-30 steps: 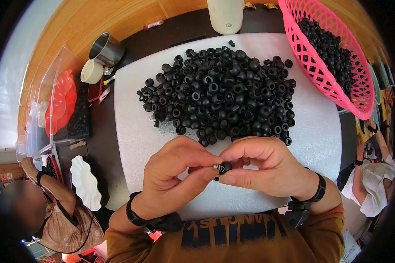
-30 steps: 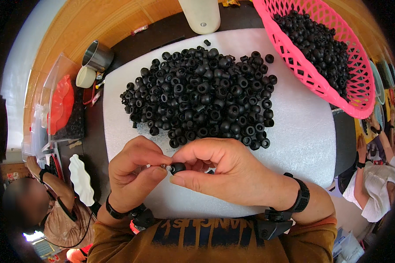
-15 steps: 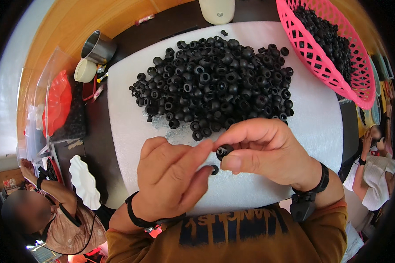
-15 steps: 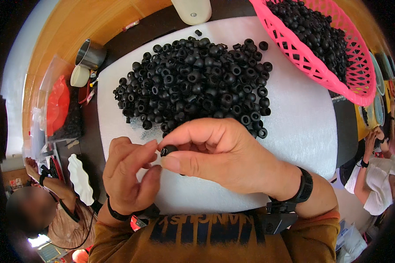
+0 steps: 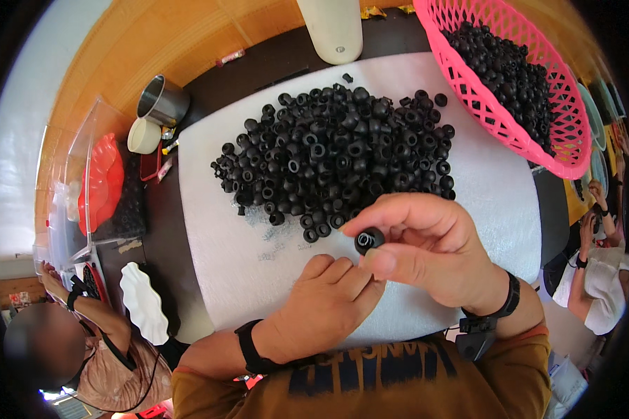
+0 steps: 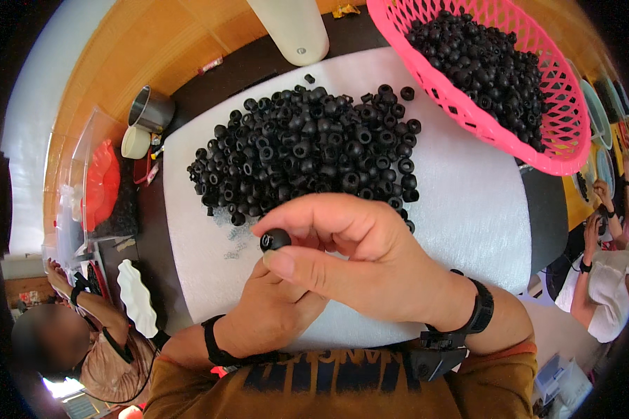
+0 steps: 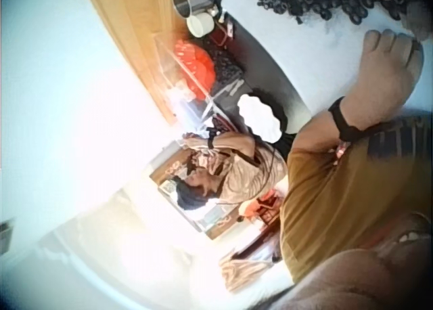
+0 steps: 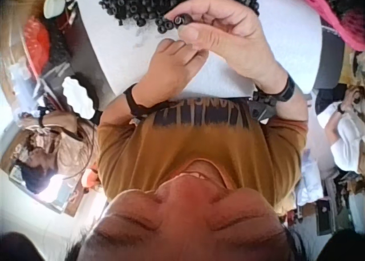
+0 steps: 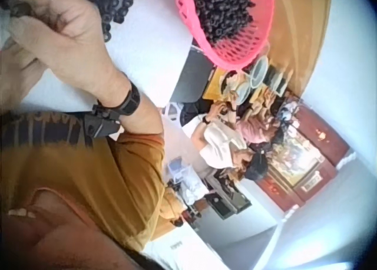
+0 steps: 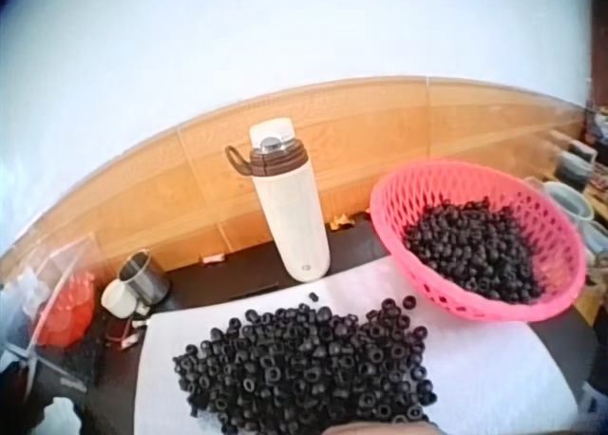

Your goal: The person is assembling small black plastic components by hand, inserting a metal part into a plastic housing.

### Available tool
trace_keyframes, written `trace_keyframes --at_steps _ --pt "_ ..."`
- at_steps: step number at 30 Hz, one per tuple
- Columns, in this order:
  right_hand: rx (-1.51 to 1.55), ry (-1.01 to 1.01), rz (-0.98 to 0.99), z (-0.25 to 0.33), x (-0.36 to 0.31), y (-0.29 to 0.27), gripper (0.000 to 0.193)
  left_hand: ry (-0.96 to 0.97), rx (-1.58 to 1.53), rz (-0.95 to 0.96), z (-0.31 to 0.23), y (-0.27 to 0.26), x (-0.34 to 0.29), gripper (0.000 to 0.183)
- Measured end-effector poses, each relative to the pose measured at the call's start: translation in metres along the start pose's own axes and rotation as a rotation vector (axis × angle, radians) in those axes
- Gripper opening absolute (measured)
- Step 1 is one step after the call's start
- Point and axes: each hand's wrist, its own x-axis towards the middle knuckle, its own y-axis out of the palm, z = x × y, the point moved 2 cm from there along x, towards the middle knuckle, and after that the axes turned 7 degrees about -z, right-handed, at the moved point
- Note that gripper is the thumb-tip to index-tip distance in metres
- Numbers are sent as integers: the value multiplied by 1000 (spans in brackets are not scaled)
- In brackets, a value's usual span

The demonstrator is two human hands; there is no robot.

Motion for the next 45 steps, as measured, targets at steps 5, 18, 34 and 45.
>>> trace_keyframes --at_steps 5,18,34,45 --pt "-179 -87 68 -5 1 -5 29 -93 -38 -46 8 -10 0 24" --pt "-385 -106 65 -10 10 -2 22 -816 -1022 -429 32 -48 -11 22" --pt "-699 -240 116 -14 12 1 24 -404 -548 -441 39 -39 -12 27" --pt "-703 -361 89 -19 13 0 20 -328 -387 -380 33 -46 -4 31"
